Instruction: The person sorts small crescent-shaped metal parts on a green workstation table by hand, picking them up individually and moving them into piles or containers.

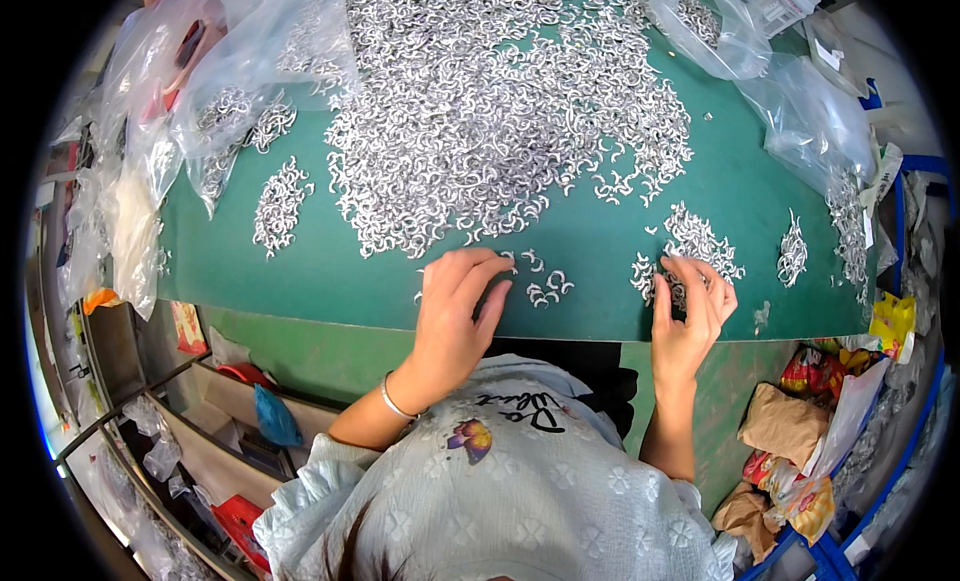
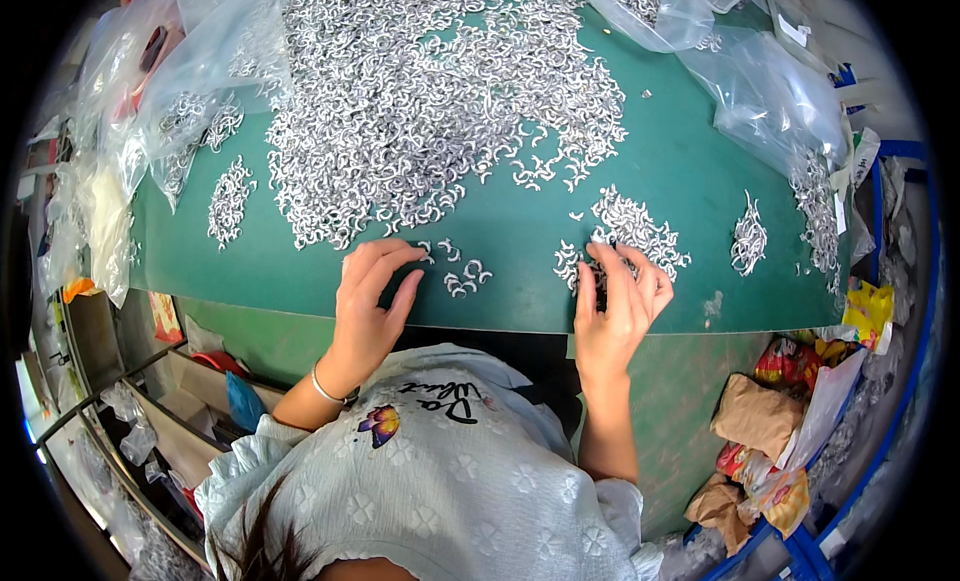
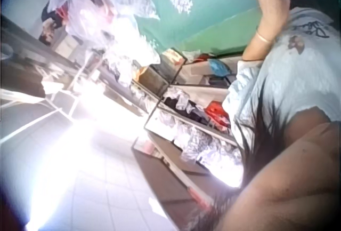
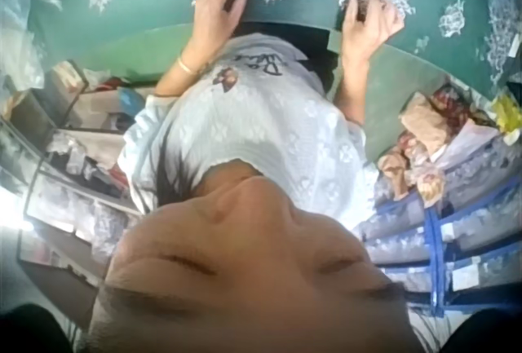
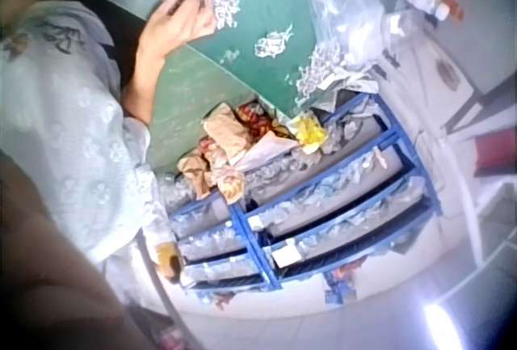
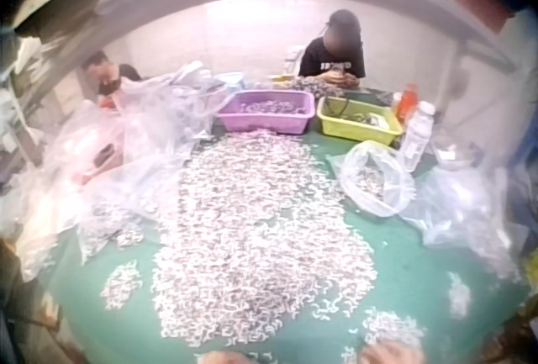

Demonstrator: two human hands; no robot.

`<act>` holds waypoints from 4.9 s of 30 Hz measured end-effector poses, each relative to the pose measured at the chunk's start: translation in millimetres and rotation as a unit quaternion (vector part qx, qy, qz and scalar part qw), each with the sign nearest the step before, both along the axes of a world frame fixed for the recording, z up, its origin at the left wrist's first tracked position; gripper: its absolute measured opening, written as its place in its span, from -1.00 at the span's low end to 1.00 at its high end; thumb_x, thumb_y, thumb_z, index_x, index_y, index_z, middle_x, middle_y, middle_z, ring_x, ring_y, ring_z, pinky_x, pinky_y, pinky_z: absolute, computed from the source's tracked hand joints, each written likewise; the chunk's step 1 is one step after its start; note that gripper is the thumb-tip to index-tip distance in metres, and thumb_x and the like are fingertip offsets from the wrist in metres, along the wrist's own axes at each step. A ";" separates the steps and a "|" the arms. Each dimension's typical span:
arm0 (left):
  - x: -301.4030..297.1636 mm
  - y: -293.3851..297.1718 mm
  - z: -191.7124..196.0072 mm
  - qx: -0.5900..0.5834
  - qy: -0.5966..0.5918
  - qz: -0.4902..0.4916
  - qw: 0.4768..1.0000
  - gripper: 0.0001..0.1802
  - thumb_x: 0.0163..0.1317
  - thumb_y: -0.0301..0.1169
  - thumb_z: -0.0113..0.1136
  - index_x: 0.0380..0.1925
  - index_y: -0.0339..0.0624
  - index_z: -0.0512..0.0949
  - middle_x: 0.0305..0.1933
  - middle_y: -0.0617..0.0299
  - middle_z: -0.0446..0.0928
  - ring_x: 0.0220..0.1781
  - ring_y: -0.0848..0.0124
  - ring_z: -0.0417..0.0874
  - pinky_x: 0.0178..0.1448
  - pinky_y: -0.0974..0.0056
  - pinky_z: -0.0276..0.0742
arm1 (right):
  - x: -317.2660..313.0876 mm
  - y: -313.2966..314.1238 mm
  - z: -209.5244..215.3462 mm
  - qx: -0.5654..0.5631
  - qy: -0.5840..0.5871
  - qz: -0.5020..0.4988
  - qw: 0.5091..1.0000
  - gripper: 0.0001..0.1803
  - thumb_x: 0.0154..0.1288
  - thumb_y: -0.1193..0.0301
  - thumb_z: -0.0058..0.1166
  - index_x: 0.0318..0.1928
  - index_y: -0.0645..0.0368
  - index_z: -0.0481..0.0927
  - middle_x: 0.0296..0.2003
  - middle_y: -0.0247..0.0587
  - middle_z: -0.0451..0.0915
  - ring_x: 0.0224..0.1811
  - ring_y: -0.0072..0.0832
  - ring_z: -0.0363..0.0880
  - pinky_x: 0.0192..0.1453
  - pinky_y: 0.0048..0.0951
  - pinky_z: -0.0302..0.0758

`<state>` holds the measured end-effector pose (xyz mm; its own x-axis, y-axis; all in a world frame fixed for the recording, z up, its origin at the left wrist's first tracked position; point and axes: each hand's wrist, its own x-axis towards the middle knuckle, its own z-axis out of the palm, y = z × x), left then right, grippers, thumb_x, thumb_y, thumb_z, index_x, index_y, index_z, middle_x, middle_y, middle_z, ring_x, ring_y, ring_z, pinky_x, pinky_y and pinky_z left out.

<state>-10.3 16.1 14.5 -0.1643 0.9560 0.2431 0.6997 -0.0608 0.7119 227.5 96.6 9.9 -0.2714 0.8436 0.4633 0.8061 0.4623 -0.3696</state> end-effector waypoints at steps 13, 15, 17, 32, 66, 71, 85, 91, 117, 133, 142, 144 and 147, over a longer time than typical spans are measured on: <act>1.7 4.6 -9.8 -0.004 -0.001 -0.122 0.993 -0.51 0.06 -0.78 0.11 0.06 -0.32 0.55 0.14 0.02 0.58 0.21 0.06 0.55 0.20 0.07 0.46 | -48.7 -37.0 0.6 -0.146 0.076 0.172 0.971 -0.59 0.14 0.65 0.22 0.05 0.30 0.60 -0.09 -0.19 0.70 0.02 -0.23 0.57 0.11 -0.23 0.30; -0.3 0.6 -9.8 -0.010 -0.031 -0.125 0.992 -0.52 0.05 -0.80 0.10 0.03 -0.34 0.55 0.09 0.01 0.59 0.17 0.04 0.57 0.18 0.08 0.49 | -51.0 -44.6 2.6 -0.170 0.082 0.175 0.966 -0.60 0.15 0.65 0.20 0.05 0.31 0.59 -0.04 -0.13 0.68 0.04 -0.20 0.57 0.11 -0.21 0.31; -1.7 -2.5 -7.5 -0.012 -0.061 -0.124 0.990 -0.54 0.05 -0.82 0.08 0.00 -0.35 0.57 0.04 0.00 0.60 0.12 0.03 0.59 0.15 0.09 0.52 | -50.8 -47.5 1.0 -0.188 0.116 0.199 0.955 -0.58 0.18 0.68 0.15 0.10 0.36 0.54 0.09 0.01 0.60 0.15 -0.09 0.54 0.19 -0.15 0.37; -28.3 -29.9 -8.5 0.038 -0.026 0.055 0.997 -0.64 0.10 -0.79 0.16 -0.07 -0.34 0.58 -0.05 0.00 0.59 0.02 0.04 0.58 0.10 0.11 0.49 | -68.7 -58.6 -9.1 -0.263 0.150 0.222 0.927 -0.42 0.36 0.65 -0.05 0.37 0.41 0.20 0.31 0.19 0.35 0.37 0.10 0.34 0.47 -0.03 0.25; -12.5 -18.1 -10.5 -0.011 0.058 0.055 0.997 -0.62 -0.01 -0.48 0.44 -0.11 -0.05 0.67 -0.09 0.27 0.46 -0.06 0.27 0.42 0.07 0.14 0.19 | -92.0 -56.8 -5.4 -0.311 0.215 0.234 0.896 -0.34 0.40 0.67 -0.17 0.44 0.44 -0.07 0.33 0.27 0.32 0.42 0.06 0.28 0.49 -0.11 0.16; -15.3 -16.3 -12.6 -0.007 0.047 0.039 0.998 -0.66 -0.03 -0.46 0.46 -0.18 -0.07 0.67 -0.14 0.30 0.45 -0.12 0.30 0.41 0.03 0.16 0.17 | -87.4 -56.8 -10.3 -0.304 0.241 0.221 0.895 -0.35 0.40 0.67 -0.16 0.43 0.41 -0.04 0.32 0.26 0.34 0.42 0.05 0.29 0.47 -0.13 0.18; 37.0 28.4 -13.2 0.042 0.021 -0.085 0.995 -0.68 0.02 -0.45 0.42 -0.17 -0.13 0.62 -0.18 0.29 0.45 -0.11 0.33 0.46 -0.04 0.14 0.18 | -48.8 -46.3 -9.3 -0.109 0.314 0.069 0.941 -0.32 0.36 0.64 -0.12 0.44 0.40 -0.02 0.34 0.20 0.25 0.35 -0.05 0.33 0.47 -0.03 0.14; 42.5 28.3 -14.3 0.027 0.014 -0.112 0.993 -0.67 0.05 -0.43 0.41 -0.13 -0.13 0.63 -0.14 0.29 0.48 -0.06 0.32 0.48 0.02 0.12 0.19 | -39.4 -43.4 -8.1 -0.103 0.328 0.040 0.938 -0.34 0.38 0.63 -0.14 0.44 0.39 -0.01 0.32 0.19 0.26 0.32 -0.06 0.36 0.44 -0.06 0.18; 1.2 -16.1 -24.0 0.033 0.020 -0.038 0.999 -0.79 0.01 -0.60 0.36 -0.29 -0.22 0.63 -0.08 0.15 0.54 0.07 0.13 0.54 0.30 -0.10 0.36 | -41.5 -48.9 -10.0 -0.185 0.225 0.062 0.955 -0.42 0.37 0.66 -0.13 0.38 0.41 0.15 0.35 0.22 0.26 0.41 0.00 0.32 0.51 -0.02 0.14; -19.7 -28.8 -23.8 0.033 0.044 -0.004 0.998 -0.72 0.05 -0.60 0.33 -0.18 -0.28 0.61 0.01 0.08 0.52 0.18 0.08 0.51 0.39 -0.15 0.26 | -86.4 -21.2 -9.4 -0.190 0.101 0.231 0.949 -0.54 0.37 0.55 0.03 0.26 0.33 0.37 0.20 -0.04 0.53 0.40 -0.03 0.33 0.44 0.10 0.14; -25.1 -31.6 -26.4 0.024 0.032 0.020 0.999 -0.70 0.01 -0.59 0.39 -0.18 -0.22 0.64 0.01 0.11 0.53 0.16 0.08 0.52 0.41 -0.16 0.26 | -93.1 -17.5 -2.3 -0.178 0.026 0.258 0.949 -0.54 0.33 0.51 0.11 0.22 0.35 0.41 0.11 -0.06 0.58 0.36 -0.07 0.39 0.42 0.11 0.15; -25.6 -33.7 -26.2 0.022 0.039 0.031 0.999 -0.69 0.01 -0.58 0.40 -0.18 -0.22 0.64 0.01 0.11 0.53 0.16 0.09 0.52 0.40 -0.16 0.27 | -82.6 -18.7 -4.5 -0.170 0.030 0.254 0.952 -0.55 0.32 0.51 0.13 0.20 0.35 0.43 0.12 -0.06 0.58 0.35 -0.08 0.40 0.42 0.11 0.15; -24.7 -33.2 -20.9 0.020 0.051 0.039 0.998 -0.71 0.03 -0.57 0.39 -0.19 -0.23 0.63 -0.01 0.11 0.53 0.14 0.08 0.52 0.38 -0.16 0.29 | -93.5 -14.2 1.2 -0.169 0.059 0.257 0.950 -0.54 0.30 0.50 0.15 0.20 0.33 0.45 0.09 -0.07 0.60 0.35 -0.09 0.41 0.41 0.13 0.15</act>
